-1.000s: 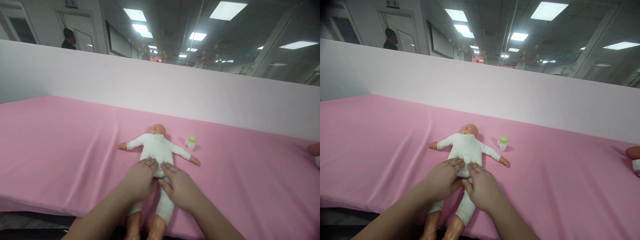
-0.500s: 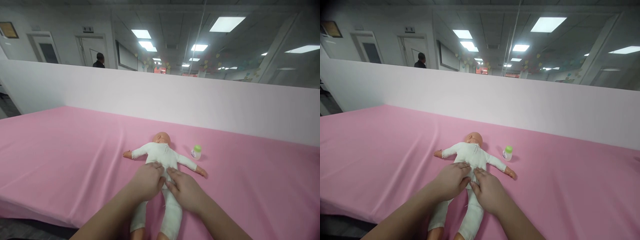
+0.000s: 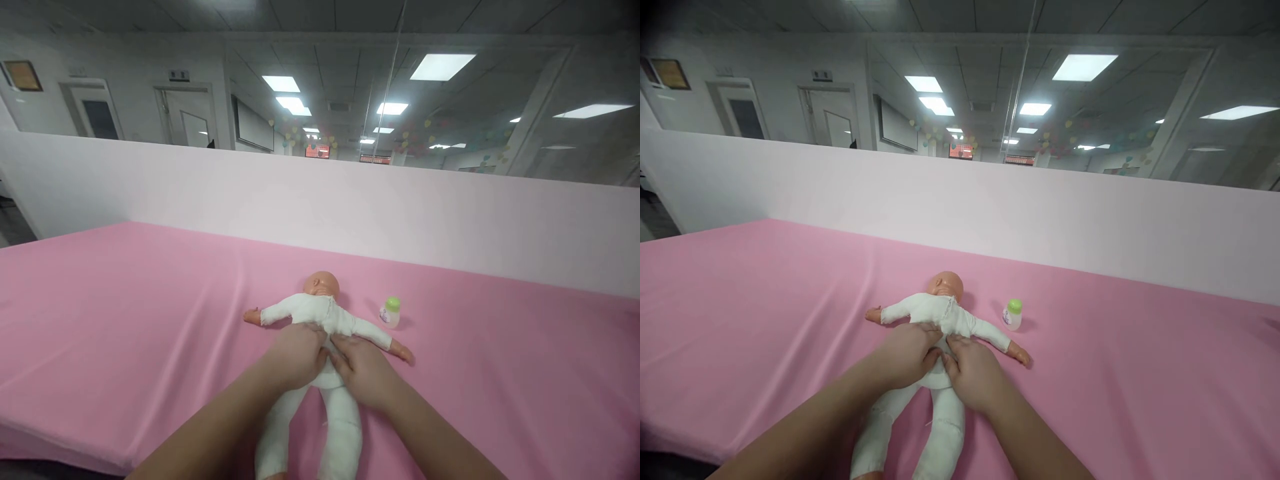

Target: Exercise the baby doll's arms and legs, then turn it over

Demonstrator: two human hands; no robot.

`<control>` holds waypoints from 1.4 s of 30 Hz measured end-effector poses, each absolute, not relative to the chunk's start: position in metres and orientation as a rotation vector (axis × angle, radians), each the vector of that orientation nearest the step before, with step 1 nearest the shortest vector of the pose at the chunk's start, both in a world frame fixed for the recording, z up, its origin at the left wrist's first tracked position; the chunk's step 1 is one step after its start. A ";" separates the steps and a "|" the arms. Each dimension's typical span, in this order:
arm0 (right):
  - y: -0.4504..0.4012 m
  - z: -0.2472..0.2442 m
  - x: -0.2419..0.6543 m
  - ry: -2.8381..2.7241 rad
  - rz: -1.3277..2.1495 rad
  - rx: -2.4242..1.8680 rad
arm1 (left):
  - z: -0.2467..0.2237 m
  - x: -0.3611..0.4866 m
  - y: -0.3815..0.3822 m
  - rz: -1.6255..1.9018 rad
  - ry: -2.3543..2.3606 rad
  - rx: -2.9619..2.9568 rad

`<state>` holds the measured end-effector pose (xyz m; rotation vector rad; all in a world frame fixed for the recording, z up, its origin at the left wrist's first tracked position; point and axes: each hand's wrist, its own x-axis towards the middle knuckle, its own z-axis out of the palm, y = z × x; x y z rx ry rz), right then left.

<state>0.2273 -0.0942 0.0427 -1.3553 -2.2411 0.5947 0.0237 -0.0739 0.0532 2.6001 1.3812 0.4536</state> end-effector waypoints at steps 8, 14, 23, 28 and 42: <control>-0.070 0.045 0.232 -2.166 0.516 -1.417 | 0.066 0.022 -0.051 0.489 1.431 2.736; -0.067 0.034 0.228 -2.156 0.593 -1.384 | 0.055 0.022 -0.050 0.451 1.403 2.686; -0.033 0.026 0.226 -2.089 0.488 -1.478 | 0.059 0.018 -0.021 0.527 1.617 2.669; -0.030 0.015 0.216 -2.137 0.518 -1.469 | 0.046 0.017 -0.020 0.506 1.583 2.622; -0.030 0.003 0.212 -2.014 0.302 -1.618 | 0.043 0.005 -0.022 0.835 1.978 2.157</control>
